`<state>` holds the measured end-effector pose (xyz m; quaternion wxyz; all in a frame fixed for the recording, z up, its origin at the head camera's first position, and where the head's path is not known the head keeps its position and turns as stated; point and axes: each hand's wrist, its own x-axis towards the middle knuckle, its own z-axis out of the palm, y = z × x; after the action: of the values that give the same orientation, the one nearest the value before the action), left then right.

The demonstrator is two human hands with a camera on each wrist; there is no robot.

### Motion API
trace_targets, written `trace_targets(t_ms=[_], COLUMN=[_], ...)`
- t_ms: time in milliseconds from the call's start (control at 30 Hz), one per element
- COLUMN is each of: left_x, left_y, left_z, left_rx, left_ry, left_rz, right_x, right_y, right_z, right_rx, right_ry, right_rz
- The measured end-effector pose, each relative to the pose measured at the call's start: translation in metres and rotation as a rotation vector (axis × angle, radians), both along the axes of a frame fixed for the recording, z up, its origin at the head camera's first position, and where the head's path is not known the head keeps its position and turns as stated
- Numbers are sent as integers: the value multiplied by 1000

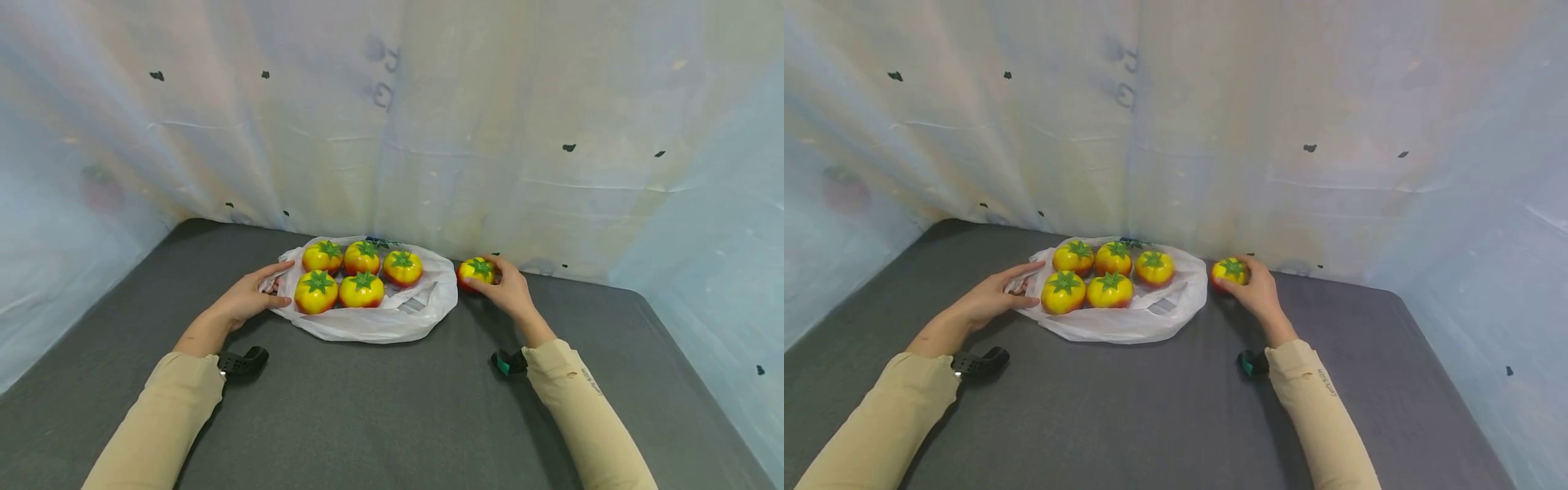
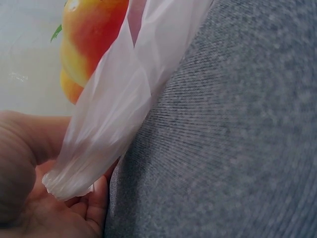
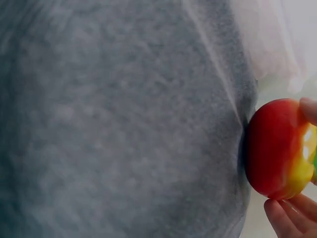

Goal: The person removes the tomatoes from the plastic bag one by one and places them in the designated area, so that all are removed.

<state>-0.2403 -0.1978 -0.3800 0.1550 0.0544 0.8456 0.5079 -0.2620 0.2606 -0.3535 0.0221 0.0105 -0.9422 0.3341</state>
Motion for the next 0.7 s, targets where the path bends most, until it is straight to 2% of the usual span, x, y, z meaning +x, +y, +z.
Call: trace_targets(t_ms=[200, 433, 700], left_x=[0, 1, 2], left_y=[1, -1, 0], left_z=[0, 0, -1], left_rx=[1, 3, 12], left_ry=[-10, -2, 1], left_rz=[8, 2, 1], right_x=[4, 6, 5], right_y=[1, -4, -24], right_z=[12, 29, 37], right_rx=[24, 21, -24], right_ry=[-37, 2, 82], right_rz=[1, 29, 77])
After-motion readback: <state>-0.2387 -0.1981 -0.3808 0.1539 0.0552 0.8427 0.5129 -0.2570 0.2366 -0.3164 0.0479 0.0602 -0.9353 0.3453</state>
